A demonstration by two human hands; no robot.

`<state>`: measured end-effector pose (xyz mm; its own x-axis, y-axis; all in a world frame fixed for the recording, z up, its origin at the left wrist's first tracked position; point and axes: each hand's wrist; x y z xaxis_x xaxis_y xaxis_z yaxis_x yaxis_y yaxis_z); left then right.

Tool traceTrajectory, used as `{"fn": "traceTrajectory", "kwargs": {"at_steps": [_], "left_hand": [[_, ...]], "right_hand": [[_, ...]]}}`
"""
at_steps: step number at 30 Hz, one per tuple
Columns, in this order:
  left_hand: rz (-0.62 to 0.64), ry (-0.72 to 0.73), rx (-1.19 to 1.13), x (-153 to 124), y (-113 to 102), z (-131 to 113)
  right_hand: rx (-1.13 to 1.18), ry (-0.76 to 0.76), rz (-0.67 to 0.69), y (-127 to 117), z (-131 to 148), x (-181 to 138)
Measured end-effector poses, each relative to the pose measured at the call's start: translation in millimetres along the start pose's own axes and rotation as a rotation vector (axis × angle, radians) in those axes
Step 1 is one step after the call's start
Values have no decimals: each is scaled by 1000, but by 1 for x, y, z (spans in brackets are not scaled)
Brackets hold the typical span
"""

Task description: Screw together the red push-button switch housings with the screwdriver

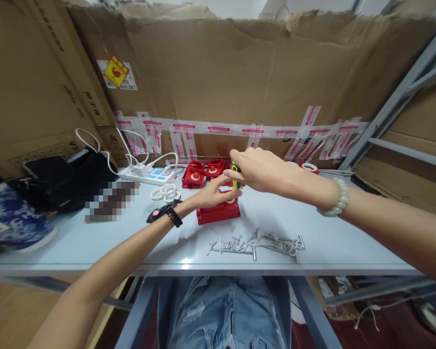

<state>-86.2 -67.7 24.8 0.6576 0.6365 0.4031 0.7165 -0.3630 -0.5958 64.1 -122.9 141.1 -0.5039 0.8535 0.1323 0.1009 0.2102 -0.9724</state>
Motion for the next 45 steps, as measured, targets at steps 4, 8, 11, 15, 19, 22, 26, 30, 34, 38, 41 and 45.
{"fn": "traceTrajectory", "kwargs": {"at_steps": [4,8,11,15,19,22,26,30,34,38,41,45], "left_hand": [[94,-9,191,-1,0,-1],[198,-42,429,1,1,-1],[228,-16,494,3,2,-3],[201,45,589,-2,-3,-8],[185,-41,717,-16,-8,-9],[219,-119,742,-24,-7,-4],[197,-113,767,-27,-3,3],[187,-80,761,-26,-1,6],[178,-68,752,-27,-2,4],[183,-85,775,-28,-2,4],[190,-78,789,-27,-1,6],[177,-68,792,-28,0,8]], "right_hand": [[63,-81,19,-4,-3,1],[61,-80,27,-5,-4,0],[53,-89,-7,3,-6,2],[68,-128,-48,14,-8,5],[117,-129,-54,13,-8,3],[168,-114,-29,6,-4,-1],[220,-132,14,-3,0,-5],[139,-105,5,1,0,-5],[26,-1,-74,7,-3,-4],[158,-113,-34,3,-3,-5],[176,-117,-21,1,-2,-5],[92,-28,-42,4,-2,-3]]}}
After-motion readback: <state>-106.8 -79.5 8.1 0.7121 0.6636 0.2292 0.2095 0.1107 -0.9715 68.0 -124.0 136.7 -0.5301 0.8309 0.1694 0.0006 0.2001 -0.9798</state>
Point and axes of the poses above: each hand's wrist, its own x-axis towards the middle knuckle, its own y-axis out of the palm, z = x × y, and after that the axes turned 2 degrees about -x, right-handed
